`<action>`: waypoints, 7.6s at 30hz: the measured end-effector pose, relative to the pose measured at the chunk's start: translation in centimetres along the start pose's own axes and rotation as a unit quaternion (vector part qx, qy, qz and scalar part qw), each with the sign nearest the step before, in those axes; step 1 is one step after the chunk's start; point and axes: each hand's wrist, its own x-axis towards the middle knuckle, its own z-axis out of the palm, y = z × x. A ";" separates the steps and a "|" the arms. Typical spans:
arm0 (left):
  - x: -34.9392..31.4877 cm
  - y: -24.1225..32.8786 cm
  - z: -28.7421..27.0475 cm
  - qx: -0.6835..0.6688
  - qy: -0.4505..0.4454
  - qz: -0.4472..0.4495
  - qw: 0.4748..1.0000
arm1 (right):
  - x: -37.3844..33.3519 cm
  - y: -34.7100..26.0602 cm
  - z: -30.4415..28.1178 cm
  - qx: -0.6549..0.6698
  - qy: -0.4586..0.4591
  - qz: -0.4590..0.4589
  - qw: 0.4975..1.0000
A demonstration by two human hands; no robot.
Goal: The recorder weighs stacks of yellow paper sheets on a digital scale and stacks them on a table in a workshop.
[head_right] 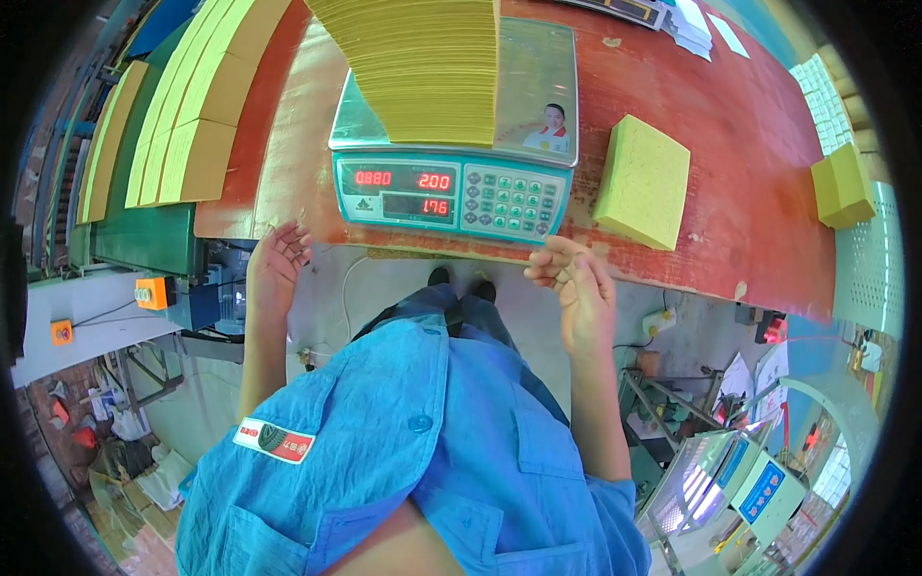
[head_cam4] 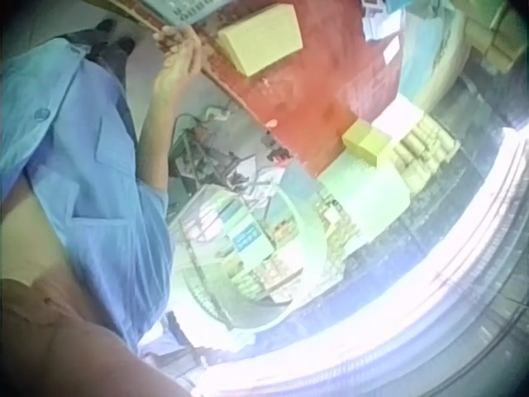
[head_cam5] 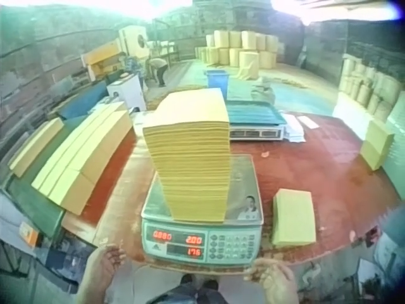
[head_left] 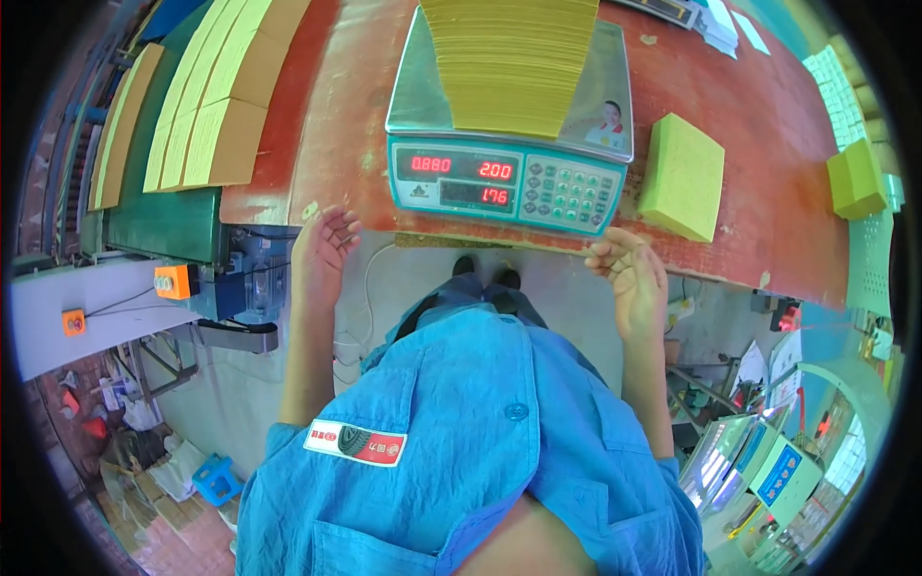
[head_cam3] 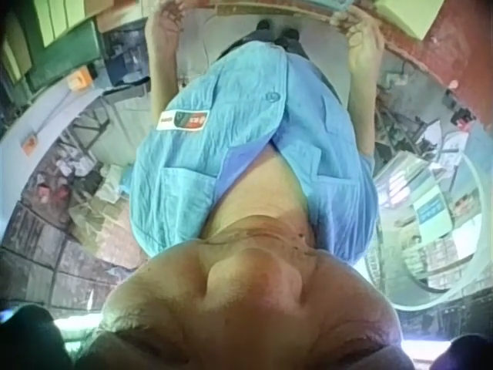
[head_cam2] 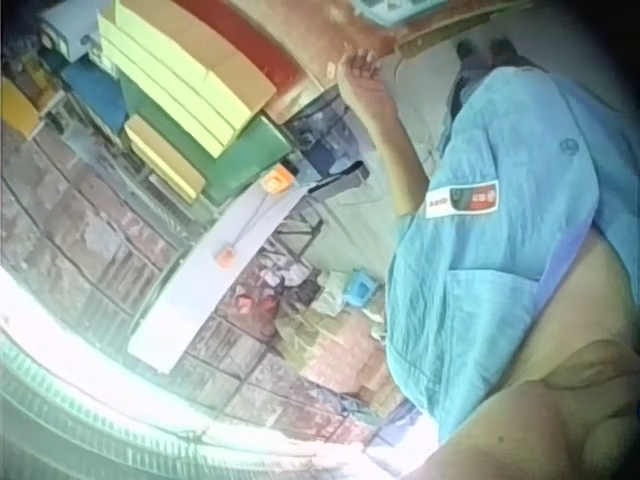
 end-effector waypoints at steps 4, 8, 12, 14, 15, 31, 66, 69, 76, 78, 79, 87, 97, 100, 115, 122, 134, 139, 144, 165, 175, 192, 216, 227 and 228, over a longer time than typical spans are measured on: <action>1.4 1.9 1.7 0.019 -0.042 0.001 0.999 | -0.9 1.2 0.6 0.006 0.046 0.005 0.999; 2.2 4.3 4.8 0.075 -0.146 0.009 0.986 | -2.6 2.5 2.3 0.026 0.085 -0.002 0.996; 2.3 5.3 9.4 0.205 -0.282 -0.003 0.937 | -3.3 4.4 3.8 0.049 0.116 -0.002 0.992; 1.4 4.7 12.6 0.227 -0.356 -0.014 0.906 | -3.6 4.9 4.4 0.055 0.119 -0.007 0.991; 0.7 4.3 14.5 0.259 -0.404 -0.020 0.877 | -4.0 4.9 4.7 0.072 0.121 0.022 0.990; 0.9 -9.2 40.2 0.564 -0.437 0.462 0.527 | -8.2 -0.8 -8.4 0.034 0.104 0.064 0.992; -4.4 15.0 30.0 -0.029 -0.248 0.098 0.963 | 6.7 -21.5 10.4 -0.305 -0.080 -0.257 0.913; 1.3 19.7 28.4 0.036 -0.255 0.214 0.942 | 12.9 -22.7 14.9 -0.249 -0.118 -0.253 0.927; 10.3 23.9 27.6 0.216 -0.224 0.223 0.924 | 19.3 -22.5 18.6 -0.235 -0.076 -0.226 0.942; 11.3 24.0 27.3 0.220 -0.226 0.218 0.923 | 19.4 -22.3 18.8 -0.267 -0.060 -0.211 0.939; 11.7 23.9 27.1 0.226 -0.224 0.214 0.923 | 19.5 -22.2 18.7 -0.281 -0.054 -0.208 0.935; 12.0 22.9 27.0 0.211 -0.239 0.191 0.928 | 19.3 -21.2 18.8 -0.253 -0.032 -0.226 0.940; 10.9 22.5 27.3 0.216 -0.225 0.211 0.926 | 20.1 -20.0 17.6 -0.348 0.016 -0.319 0.881; 10.8 22.3 27.4 0.217 -0.232 0.212 0.924 | 20.4 -19.5 17.2 -0.381 0.036 -0.346 0.857; 10.3 18.5 20.7 0.130 -0.091 0.221 0.962 | 18.0 -17.7 14.0 -0.314 0.085 -0.369 0.871; 9.5 12.1 0.6 0.052 0.000 0.051 0.997 | 13.3 -12.3 4.1 -0.259 0.130 -0.214 0.933; 7.4 11.8 0.2 0.063 -0.013 0.028 0.998 | 16.7 -8.3 4.7 -0.201 0.092 -0.156 0.963; 8.6 14.9 3.5 0.090 -0.085 0.021 0.992 | 19.6 -8.2 6.2 -0.186 0.045 -0.158 0.969; 12.1 19.8 15.0 0.087 -0.178 0.074 0.977 | 27.0 -8.0 4.9 -0.106 -0.019 -0.145 0.984; 11.9 23.2 26.0 0.289 -0.346 -0.131 0.883 | 7.1 1.6 9.4 -0.121 0.092 -0.115 0.982; 9.2 20.0 25.4 0.239 -0.341 -0.040 0.908 | 7.3 0.9 9.5 0.147 -0.055 0.026 0.987; 5.0 -8.9 65.2 0.079 -0.421 -0.225 0.875 | 12.4 -22.4 -40.0 -0.127 0.105 0.022 0.986; 4.2 -24.0 110.5 0.270 -0.391 -0.183 0.860 | 13.0 -27.9 -61.9 -0.395 0.417 -0.306 0.759; 2.4 -10.0 81.1 0.447 -0.555 0.121 0.691 | 12.6 -27.0 -67.3 -0.557 0.374 -0.228 0.706; 3.0 -7.1 75.2 0.434 -0.522 0.081 0.730 | 13.1 -26.9 -66.9 -0.550 0.386 -0.205 0.712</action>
